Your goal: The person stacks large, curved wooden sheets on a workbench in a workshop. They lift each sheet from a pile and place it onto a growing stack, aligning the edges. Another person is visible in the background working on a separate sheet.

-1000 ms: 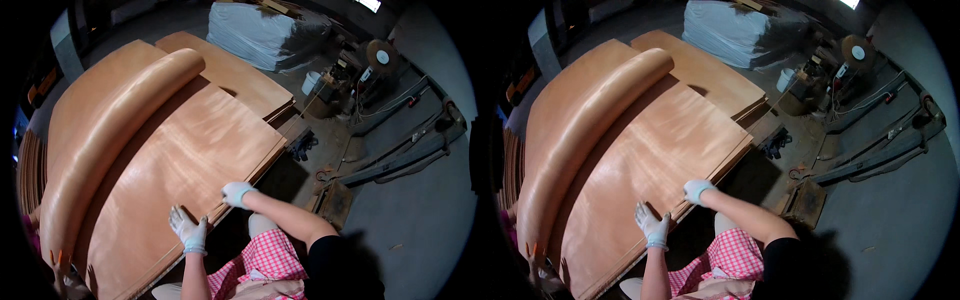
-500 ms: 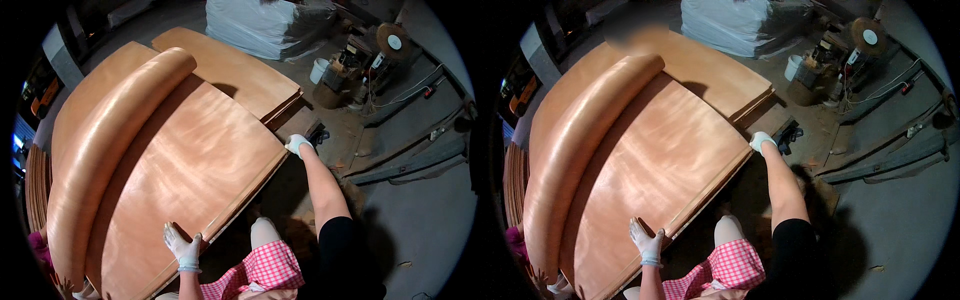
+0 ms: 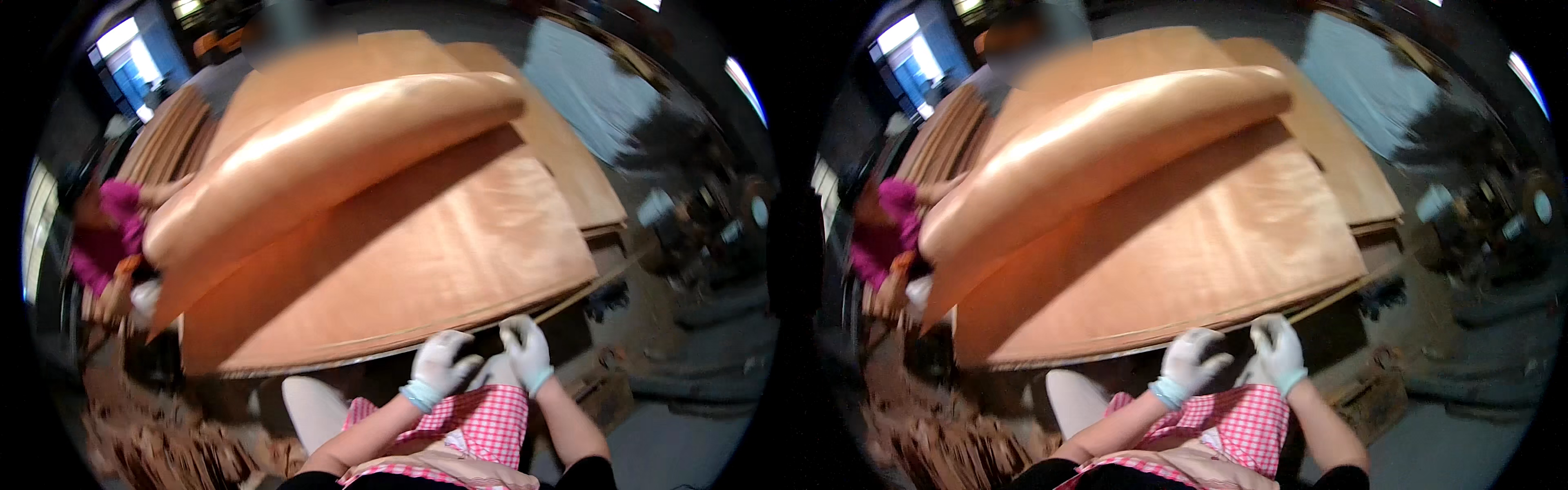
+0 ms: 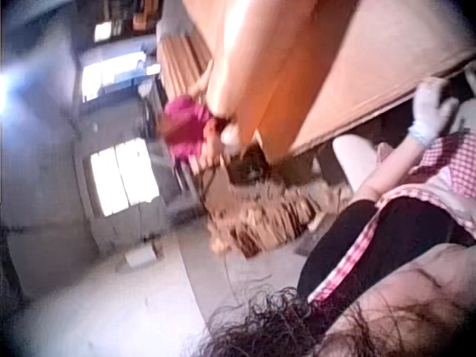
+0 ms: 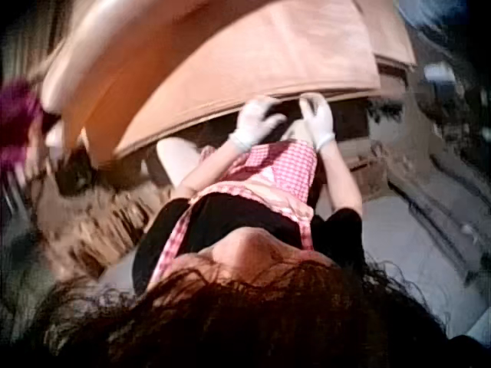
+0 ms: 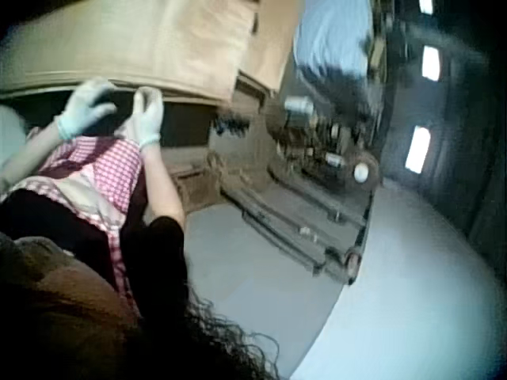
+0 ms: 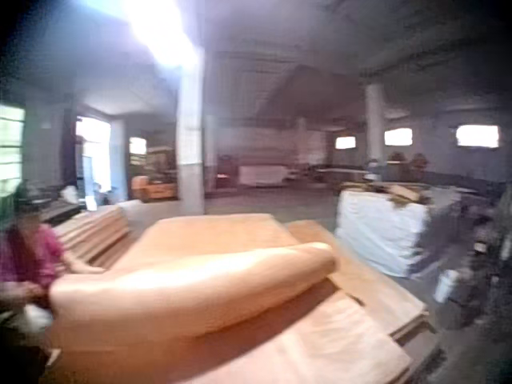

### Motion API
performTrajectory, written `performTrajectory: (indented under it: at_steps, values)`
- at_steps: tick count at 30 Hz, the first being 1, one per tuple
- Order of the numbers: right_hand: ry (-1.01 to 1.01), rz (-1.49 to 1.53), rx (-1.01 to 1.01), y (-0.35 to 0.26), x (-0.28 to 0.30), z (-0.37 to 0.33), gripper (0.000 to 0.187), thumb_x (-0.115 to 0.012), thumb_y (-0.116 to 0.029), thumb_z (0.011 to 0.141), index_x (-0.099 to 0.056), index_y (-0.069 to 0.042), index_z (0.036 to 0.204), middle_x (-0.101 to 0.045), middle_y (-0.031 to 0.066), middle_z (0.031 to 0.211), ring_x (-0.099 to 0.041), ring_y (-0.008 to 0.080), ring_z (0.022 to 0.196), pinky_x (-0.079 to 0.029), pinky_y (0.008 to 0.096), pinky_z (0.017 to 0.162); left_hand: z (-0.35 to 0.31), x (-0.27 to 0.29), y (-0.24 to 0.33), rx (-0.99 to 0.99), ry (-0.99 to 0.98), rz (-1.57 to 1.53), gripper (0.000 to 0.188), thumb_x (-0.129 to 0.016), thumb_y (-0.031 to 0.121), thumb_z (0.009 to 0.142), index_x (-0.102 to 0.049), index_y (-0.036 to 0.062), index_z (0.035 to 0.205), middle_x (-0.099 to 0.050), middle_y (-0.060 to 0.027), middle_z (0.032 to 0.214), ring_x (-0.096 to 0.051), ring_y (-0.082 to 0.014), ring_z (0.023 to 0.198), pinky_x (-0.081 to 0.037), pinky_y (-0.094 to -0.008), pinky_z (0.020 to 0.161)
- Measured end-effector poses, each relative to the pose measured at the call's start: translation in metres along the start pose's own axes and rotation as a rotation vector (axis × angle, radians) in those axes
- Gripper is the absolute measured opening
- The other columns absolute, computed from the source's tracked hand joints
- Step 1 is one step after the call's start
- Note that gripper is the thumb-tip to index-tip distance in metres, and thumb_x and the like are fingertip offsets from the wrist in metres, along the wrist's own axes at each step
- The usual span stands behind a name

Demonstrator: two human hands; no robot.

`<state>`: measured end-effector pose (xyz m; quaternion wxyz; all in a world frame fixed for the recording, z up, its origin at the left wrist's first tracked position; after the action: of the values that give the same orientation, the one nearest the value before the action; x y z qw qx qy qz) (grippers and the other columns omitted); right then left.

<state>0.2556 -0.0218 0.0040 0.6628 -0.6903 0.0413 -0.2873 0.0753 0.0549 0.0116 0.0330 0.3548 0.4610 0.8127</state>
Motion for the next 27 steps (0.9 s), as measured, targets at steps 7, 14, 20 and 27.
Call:
performTrajectory:
  at_steps: [7,14,20,27]
  values:
    - [-0.349,0.389,-0.110,-0.089,-0.114,-0.062,0.028,-0.064,-0.023,0.092,-0.059,0.001,0.106,-0.052,0.0237,0.133,-0.053,0.0259,0.119,-0.041,0.0358,0.101,-0.064,0.058,-0.010,0.201,0.240,-0.540,0.011,-0.069,0.007,0.078,-0.066,0.0018,0.087,-0.060,-0.0081,0.082,-0.058,-0.0193,0.077,-0.048,-0.0307,0.070]
    - [-0.471,-0.386,0.147,-0.112,-0.136,-0.039,0.014,-0.060,-0.012,0.089,-0.068,-0.001,0.093,-0.066,0.0144,0.089,-0.065,0.0275,0.085,-0.051,0.0369,0.080,-0.142,0.172,-0.085,0.514,0.705,-0.627,0.009,-0.070,0.001,0.083,-0.063,0.0035,0.078,-0.060,-0.0009,0.075,-0.055,-0.0087,0.069,-0.047,-0.0245,0.065]
    - [-0.432,-0.586,0.029,-0.056,-0.061,0.008,0.010,-0.062,-0.007,0.087,-0.065,0.000,0.094,-0.066,0.0135,0.089,-0.063,0.0225,0.083,-0.050,0.0332,0.079,-0.226,0.329,-0.211,0.700,1.127,-0.304,0.012,-0.066,-0.007,0.081,-0.062,0.0040,0.077,-0.061,0.0022,0.072,-0.054,-0.0066,0.066,-0.047,-0.0235,0.060]
    - [-0.293,-0.802,0.048,-0.040,-0.045,0.036,0.020,-0.066,-0.017,0.086,-0.064,0.003,0.088,-0.065,0.0185,0.084,-0.064,0.0288,0.078,-0.050,0.0368,0.074,-0.286,0.448,-0.308,0.947,1.235,0.167,0.017,-0.077,0.011,0.079,-0.066,-0.0015,0.076,-0.059,0.0008,0.066,-0.048,-0.0076,0.060,-0.044,-0.0276,0.056]
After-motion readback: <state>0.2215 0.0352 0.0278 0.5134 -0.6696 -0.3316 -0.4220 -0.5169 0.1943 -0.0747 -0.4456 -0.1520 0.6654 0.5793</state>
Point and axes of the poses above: each hand's wrist, its own z-axis towards the middle knuckle, its own x-axis out of the back of the hand, y = z × x, the point moved 4 cm from there along z, towards the middle knuckle
